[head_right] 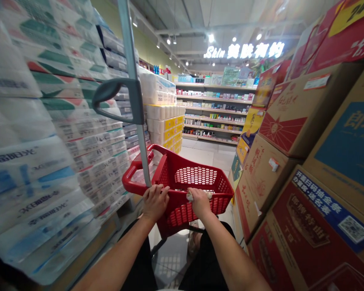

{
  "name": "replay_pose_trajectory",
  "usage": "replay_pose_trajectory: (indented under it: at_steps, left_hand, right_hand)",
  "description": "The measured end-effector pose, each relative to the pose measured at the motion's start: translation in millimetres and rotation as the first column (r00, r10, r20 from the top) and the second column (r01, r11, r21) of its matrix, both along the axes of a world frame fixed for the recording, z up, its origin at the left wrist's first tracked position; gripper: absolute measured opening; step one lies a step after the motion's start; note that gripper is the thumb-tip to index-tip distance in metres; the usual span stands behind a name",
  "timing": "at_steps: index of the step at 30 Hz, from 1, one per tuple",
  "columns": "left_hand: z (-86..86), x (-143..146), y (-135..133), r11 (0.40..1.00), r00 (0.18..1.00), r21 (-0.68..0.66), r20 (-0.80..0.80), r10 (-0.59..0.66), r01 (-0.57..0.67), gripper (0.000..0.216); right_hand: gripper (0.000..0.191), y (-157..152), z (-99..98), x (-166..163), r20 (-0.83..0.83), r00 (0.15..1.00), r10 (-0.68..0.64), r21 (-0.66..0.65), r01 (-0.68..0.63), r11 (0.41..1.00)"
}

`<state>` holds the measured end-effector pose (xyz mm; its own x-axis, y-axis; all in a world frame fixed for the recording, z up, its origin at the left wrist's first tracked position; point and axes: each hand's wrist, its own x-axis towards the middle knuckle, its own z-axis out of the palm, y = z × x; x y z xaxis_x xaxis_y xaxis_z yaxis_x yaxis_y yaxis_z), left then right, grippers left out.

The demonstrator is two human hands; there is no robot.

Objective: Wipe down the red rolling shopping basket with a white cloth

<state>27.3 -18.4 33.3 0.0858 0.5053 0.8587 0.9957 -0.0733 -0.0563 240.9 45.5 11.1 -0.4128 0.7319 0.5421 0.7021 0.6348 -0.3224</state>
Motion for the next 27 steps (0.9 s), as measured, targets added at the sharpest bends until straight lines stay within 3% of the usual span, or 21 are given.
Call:
replay_pose_trajectory:
  at_steps: [7,14,21,27]
  left_hand:
    - [-0.8,-1,-1,1.000,1.000,0.003,-0.004,-0.011,0.012,0.024]
    - [-2.7,3,-1,1.000,0.999,-0.022,0.036,0.005,-0.004,0.025]
    - [-2.9,2,-3,0.998,0.998,-0.063,0.055,-0.015,0.018,0.027]
    - [-2.8,-2,-6,0.999,1.000,-0.040,0.023,-0.012,0.013,0.026]
  right_hand:
    - [0.060,14,-29.2,31,-0.036,0.993,-0.114,0.127,0.118,0.985]
    - [0.044,0,-5.2,-5,-0.052,0.959,-0.280,-0.033,0.278,0.960]
    - [0.044,-17,12.9,-53,-0.072,0.991,-0.115,-0.039,0.113,0.993]
    - [0.056,-19,6.9,-41,-0.044,0.999,0.007,0.019,-0.006,1.000]
